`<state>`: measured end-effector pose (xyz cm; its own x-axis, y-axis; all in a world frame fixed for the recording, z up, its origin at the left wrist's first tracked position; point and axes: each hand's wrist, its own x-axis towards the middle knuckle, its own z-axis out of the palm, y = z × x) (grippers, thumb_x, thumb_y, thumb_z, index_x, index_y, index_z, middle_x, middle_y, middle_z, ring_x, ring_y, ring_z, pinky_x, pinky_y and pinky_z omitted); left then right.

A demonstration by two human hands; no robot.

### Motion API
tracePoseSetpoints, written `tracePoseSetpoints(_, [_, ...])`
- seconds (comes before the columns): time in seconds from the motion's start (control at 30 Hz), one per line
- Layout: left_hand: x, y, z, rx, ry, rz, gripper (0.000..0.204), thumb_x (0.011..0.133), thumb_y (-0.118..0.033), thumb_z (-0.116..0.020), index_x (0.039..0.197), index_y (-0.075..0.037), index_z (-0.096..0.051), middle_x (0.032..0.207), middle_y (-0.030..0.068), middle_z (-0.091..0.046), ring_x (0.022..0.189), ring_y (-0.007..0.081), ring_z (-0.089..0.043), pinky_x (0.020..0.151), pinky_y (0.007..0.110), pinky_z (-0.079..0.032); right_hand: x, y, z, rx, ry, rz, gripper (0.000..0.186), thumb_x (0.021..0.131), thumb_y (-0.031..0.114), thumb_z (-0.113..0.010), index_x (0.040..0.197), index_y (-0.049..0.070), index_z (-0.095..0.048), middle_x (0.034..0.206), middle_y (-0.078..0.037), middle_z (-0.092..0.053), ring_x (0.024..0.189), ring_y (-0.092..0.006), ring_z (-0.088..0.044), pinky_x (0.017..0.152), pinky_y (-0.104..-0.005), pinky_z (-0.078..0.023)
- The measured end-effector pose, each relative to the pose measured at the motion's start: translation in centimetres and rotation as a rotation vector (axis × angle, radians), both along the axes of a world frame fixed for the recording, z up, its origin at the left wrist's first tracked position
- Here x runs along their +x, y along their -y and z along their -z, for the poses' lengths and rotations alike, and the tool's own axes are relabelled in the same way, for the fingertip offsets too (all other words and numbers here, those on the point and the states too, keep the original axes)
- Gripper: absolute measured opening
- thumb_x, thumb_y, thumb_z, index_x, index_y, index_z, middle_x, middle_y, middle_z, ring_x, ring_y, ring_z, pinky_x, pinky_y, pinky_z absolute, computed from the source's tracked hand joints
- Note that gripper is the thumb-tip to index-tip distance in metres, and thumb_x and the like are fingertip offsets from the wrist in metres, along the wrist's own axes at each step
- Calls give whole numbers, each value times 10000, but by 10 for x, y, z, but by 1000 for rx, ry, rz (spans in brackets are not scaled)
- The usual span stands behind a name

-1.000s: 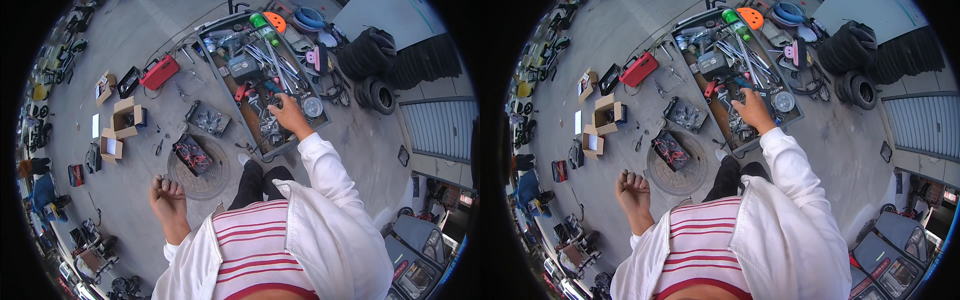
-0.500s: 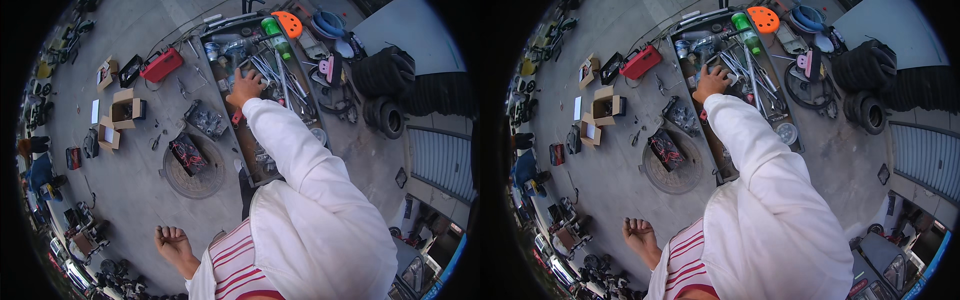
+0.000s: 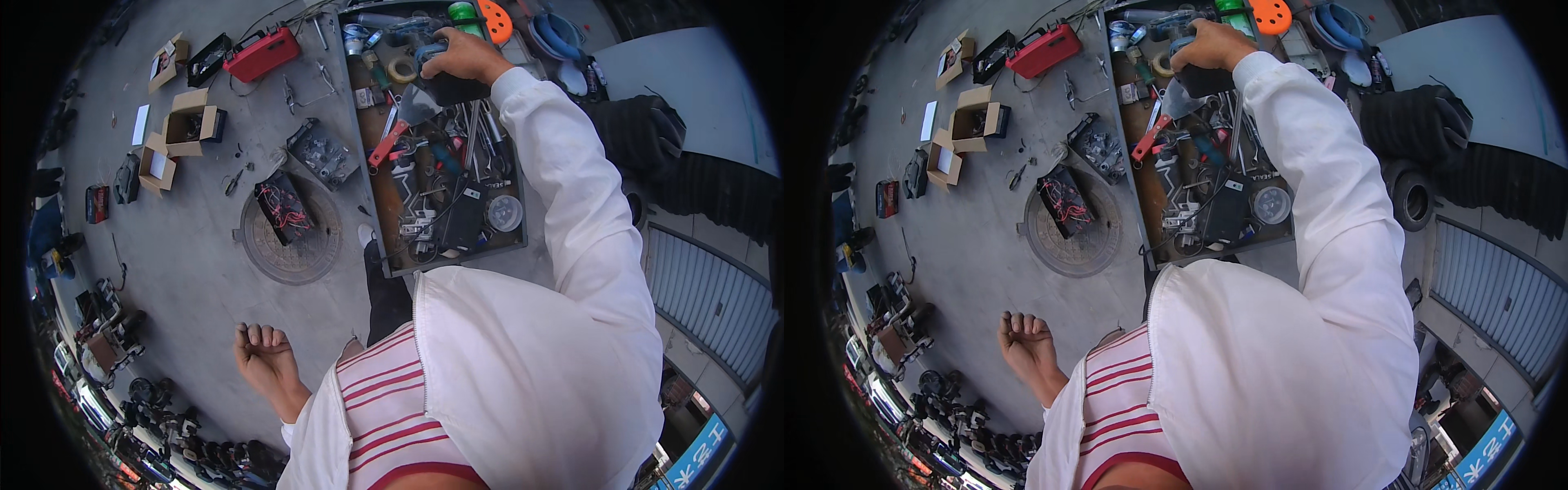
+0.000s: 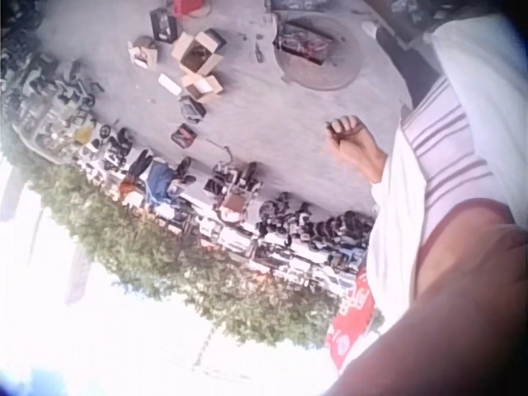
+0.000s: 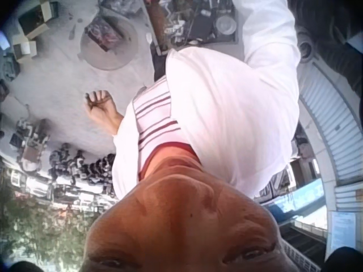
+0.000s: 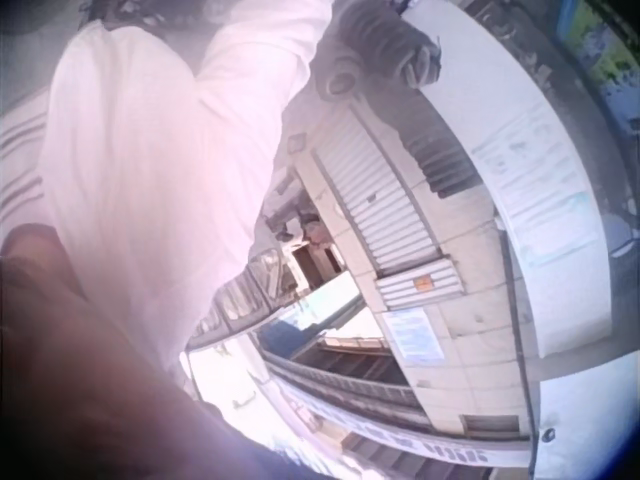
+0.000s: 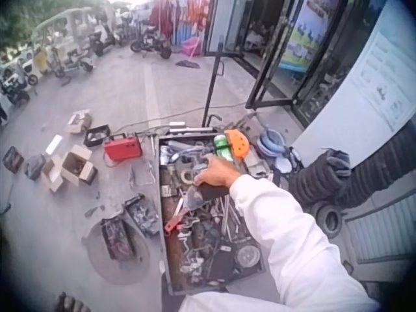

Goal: The person uses a screwdriver to remove and reattach screws on the rear light assembly of a white electric scooter. They adjust the taillight and reflectors, then walk to a tool cart to select a different screwdriver before returning to continue tightening components on the scooter's rear.

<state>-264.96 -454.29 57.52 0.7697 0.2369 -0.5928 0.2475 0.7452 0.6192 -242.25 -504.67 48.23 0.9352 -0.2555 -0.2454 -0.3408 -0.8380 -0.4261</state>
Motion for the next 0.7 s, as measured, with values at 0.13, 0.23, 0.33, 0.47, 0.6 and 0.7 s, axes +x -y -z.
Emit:
tracePoseSetpoints(0.13, [5, 1, 0, -19, 14, 28, 123, 1011, -168, -522, 1018, -54, -569, 736, -3, -463, 622, 119, -378, 579, 273, -356, 8, -31, 12, -13, -30, 163, 957, 636, 523, -792, 1456, 143, -479, 1375, -216, -552, 1235, -418, -554, 1013, -504, -457])
tracePoseSetpoints(0.23, [4, -4, 4, -14, 17, 59, 130, 1023, -184, -511, 1020, -63, -557, 736, -7, -462, 629, 117, -381, 582, 277, -354, 7, -75, 15, -84, -83, 303, 990, 673, 567, -789, 1498, 176, -405, 1472, -248, -415, 1335, -490, -407, 1053, -604, -371])
tracePoseSetpoints(0.33, [7, -5, 2, -15, 18, 75, 136, 1029, -192, -504, 1024, -65, -552, 736, -8, -459, 632, 117, -382, 584, 279, -352, -1, -85, 44, -22, 1, 318, 955, 716, 559, -769, 1484, 114, -418, 1439, -265, -439, 1300, -495, -448, 1065, -575, -385])
tracePoseSetpoints(0.47, [5, -10, 4, -17, 34, 62, 140, 1029, -189, -506, 1030, -57, -554, 739, -6, -455, 635, 118, -380, 586, 281, -348, -49, -36, 48, 443, 158, 167, 700, 839, 483, -704, 1305, -28, -593, 1223, -268, -638, 1129, -355, -633, 995, -395, -485])
tracePoseSetpoints(0.6, [13, -6, 4, -49, 53, 109, 124, 1009, -159, -517, 1022, -44, -565, 739, 2, -449, 643, 127, -379, 597, 279, -355, -174, -32, 47, 52, 158, 287, 695, 797, 412, -767, 1282, -36, -548, 1194, -324, -586, 1095, -458, -596, 965, -452, -485])
tracePoseSetpoints(0.7, [20, 5, -1, -61, 36, 128, 127, 1010, -155, -514, 1026, -38, -559, 739, 3, -446, 643, 128, -376, 596, 282, -350, -250, -82, 59, 93, -104, 331, 1155, 738, 472, -821, 1540, 15, -127, 1403, -397, -326, 1215, -558, -477, 1044, -522, -418])
